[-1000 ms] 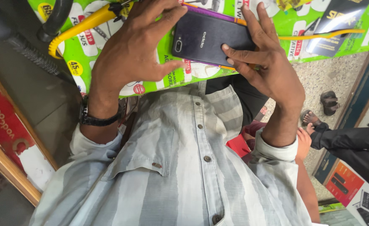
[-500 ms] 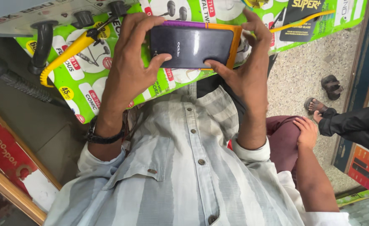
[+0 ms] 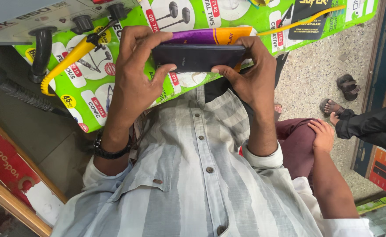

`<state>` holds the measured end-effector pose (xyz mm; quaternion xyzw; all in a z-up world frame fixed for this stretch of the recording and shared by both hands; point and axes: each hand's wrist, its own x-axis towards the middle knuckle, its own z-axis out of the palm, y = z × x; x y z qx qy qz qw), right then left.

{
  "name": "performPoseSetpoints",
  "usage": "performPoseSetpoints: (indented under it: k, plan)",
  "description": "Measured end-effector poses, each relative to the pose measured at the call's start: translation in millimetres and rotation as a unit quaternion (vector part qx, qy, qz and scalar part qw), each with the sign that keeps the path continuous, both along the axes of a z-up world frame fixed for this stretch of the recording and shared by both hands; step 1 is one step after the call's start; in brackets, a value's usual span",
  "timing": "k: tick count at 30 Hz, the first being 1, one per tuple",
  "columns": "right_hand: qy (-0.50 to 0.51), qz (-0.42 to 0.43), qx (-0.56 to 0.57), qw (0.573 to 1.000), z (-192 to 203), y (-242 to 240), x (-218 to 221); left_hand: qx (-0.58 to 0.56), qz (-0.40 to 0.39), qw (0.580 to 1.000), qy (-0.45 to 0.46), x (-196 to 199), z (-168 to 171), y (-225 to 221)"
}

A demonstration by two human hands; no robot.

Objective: The person disassembles a smartphone, removes the battery, and applies adhesive to the frame. They then reassemble the phone by placing the back cover and pressing the edges to secure it.

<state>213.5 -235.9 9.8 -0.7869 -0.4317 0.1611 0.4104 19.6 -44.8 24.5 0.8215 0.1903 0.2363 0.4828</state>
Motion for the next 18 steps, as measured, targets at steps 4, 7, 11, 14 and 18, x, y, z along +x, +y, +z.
performPoseSetpoints:
  k: [4, 7, 11, 14, 18]
  plan:
    - [0.083, -0.041, -0.050, 0.994, -2, 0, 0, 0.062, -0.003, 0.998, 0.005, 3, 3, 1]
    - [0.134, -0.028, -0.008, 0.991, -7, -2, -2, 0.043, 0.021, 0.999, -0.009, 5, 0, -2]
    - [0.167, -0.010, 0.048, 0.985, -15, -6, -4, -0.095, -0.002, 0.995, -0.025, 11, -13, -8]
    - [0.243, -0.008, 0.100, 0.965, -17, -5, 3, -0.139, 0.025, 0.987, -0.083, 15, -19, -18]
    - [0.365, -0.020, 0.219, 0.905, -14, 4, 10, -0.213, 0.064, 0.962, -0.157, 27, -20, -25]
